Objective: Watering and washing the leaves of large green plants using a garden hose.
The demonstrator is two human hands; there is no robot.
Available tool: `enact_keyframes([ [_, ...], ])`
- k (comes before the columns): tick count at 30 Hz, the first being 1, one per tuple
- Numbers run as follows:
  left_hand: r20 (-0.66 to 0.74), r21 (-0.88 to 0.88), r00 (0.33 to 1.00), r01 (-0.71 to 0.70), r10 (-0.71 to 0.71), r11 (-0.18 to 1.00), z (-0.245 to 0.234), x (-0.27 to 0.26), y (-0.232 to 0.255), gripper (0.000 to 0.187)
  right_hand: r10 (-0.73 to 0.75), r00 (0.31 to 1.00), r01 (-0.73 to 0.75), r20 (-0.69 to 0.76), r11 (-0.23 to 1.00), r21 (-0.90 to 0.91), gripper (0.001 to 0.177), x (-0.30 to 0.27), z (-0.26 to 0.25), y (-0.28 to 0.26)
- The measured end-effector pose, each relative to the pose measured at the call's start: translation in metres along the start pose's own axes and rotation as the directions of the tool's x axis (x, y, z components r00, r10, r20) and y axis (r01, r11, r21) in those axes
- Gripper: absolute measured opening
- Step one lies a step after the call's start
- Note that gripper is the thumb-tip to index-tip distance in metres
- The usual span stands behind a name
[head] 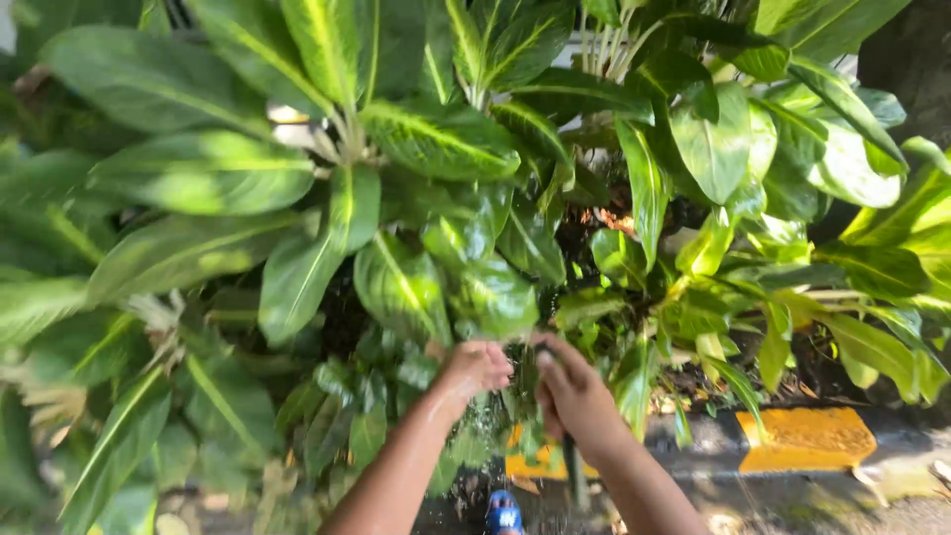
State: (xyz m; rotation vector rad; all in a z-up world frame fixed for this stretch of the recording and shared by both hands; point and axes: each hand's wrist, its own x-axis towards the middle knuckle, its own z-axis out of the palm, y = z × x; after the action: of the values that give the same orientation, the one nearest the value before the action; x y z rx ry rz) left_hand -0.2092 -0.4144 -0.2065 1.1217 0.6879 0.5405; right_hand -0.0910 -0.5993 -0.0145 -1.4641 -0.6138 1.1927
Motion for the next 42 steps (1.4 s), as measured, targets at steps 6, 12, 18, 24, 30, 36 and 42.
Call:
enact_keyframes([
  [6,0.002,0.106,0.978,0.205,-0.207,0.973,0.093,-0.112,0.04,0.062,0.027,0.991,0.051,-0.13,0.828,0.559,0.027,-0.031,-0.001,0.01],
  [12,0.013,0.476,0.982,0.16,-0.189,0.865,0.17,-0.183,0.027,0.047,0.157,0.987,-0.145,0.029,0.808,0.57,0.024,-0.021,-0.052,0.034],
  [18,0.229,0.562,0.969,-0.056,-0.09,0.825,0.218,-0.203,-0.031,0.04,-0.085,0.992,-0.009,0.096,0.7,0.714,0.049,-0.017,-0.204,0.106],
  [24,0.527,0.53,0.85,-0.337,0.01,0.778,0.31,-0.196,-0.078,0.036,-0.076,0.995,0.091,-0.058,0.562,0.822,0.048,-0.043,-0.327,0.215],
  [30,0.256,0.632,0.967,-0.177,0.012,0.754,0.38,-0.191,-0.088,0.035,0.109,0.962,0.019,-0.25,0.887,0.461,0.034,-0.123,-0.287,0.132],
  [36,0.062,0.704,0.995,0.011,-0.077,0.71,0.435,-0.19,-0.088,0.037,0.03,0.908,0.079,-0.418,0.967,0.242,0.034,-0.144,-0.286,0.125],
  [42,0.411,0.268,0.911,-0.129,0.008,0.955,0.455,-0.146,-0.167,0.046,-0.319,0.859,0.27,-0.401,0.947,-0.175,0.027,-0.142,-0.368,0.132],
])
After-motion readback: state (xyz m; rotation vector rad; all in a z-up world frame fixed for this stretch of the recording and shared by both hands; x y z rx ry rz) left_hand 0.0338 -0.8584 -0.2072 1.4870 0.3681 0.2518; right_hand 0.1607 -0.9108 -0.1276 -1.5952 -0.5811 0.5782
